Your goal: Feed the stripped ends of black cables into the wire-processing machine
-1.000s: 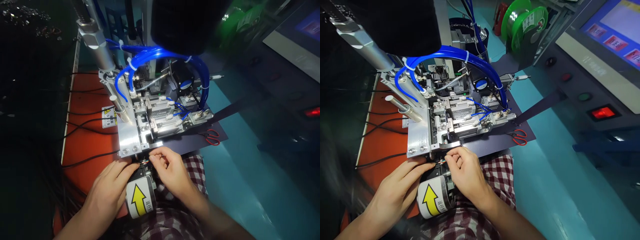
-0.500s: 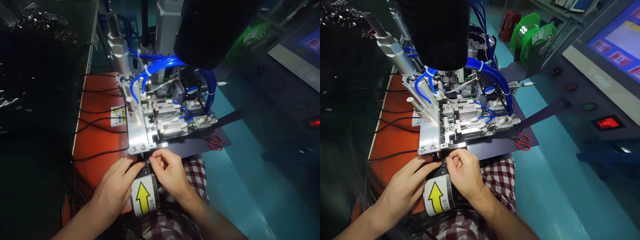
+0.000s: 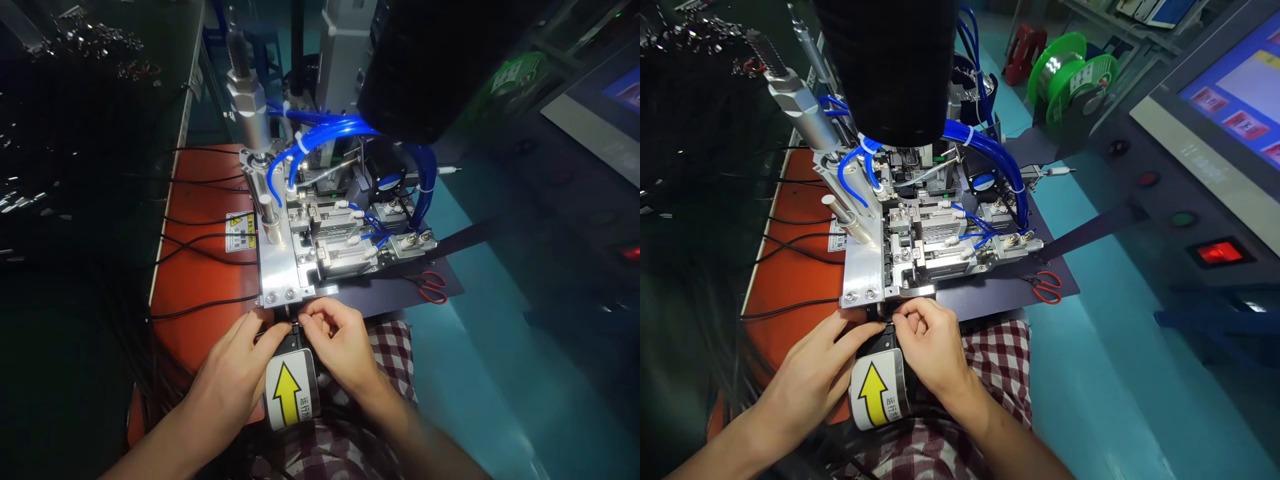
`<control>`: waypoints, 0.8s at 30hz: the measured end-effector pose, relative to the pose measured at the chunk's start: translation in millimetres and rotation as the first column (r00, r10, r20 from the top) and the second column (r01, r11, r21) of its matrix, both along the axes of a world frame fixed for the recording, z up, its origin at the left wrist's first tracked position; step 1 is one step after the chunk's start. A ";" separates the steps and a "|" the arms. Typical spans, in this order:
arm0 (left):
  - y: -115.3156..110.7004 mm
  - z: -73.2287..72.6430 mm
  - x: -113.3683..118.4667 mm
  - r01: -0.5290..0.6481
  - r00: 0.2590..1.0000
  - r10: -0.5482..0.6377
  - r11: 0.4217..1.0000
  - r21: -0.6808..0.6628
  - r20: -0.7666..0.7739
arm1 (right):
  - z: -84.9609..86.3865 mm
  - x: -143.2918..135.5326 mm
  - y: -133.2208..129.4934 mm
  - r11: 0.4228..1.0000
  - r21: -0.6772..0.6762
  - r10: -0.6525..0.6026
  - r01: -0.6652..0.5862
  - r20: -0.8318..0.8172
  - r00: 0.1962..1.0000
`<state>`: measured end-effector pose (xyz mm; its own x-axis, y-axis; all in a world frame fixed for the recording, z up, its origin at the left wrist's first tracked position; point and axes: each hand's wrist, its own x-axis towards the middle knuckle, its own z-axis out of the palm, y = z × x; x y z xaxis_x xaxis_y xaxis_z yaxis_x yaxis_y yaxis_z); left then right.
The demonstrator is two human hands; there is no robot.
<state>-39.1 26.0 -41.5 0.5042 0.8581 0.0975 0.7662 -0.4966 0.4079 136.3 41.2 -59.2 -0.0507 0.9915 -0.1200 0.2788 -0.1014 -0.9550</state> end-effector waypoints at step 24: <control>1.0 4.6 -0.5 0.051 0.998 -0.048 0.996 0.071 -0.045 | -14.3 16.1 9.4 0.858 -0.481 -0.124 -0.182 -0.538 0.834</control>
<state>-39.7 27.0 -37.0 0.5513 0.8232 0.1357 0.7558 -0.5616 0.3367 152.3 50.5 -73.5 -0.2857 0.7968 -0.5324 -0.2463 -0.5980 -0.7627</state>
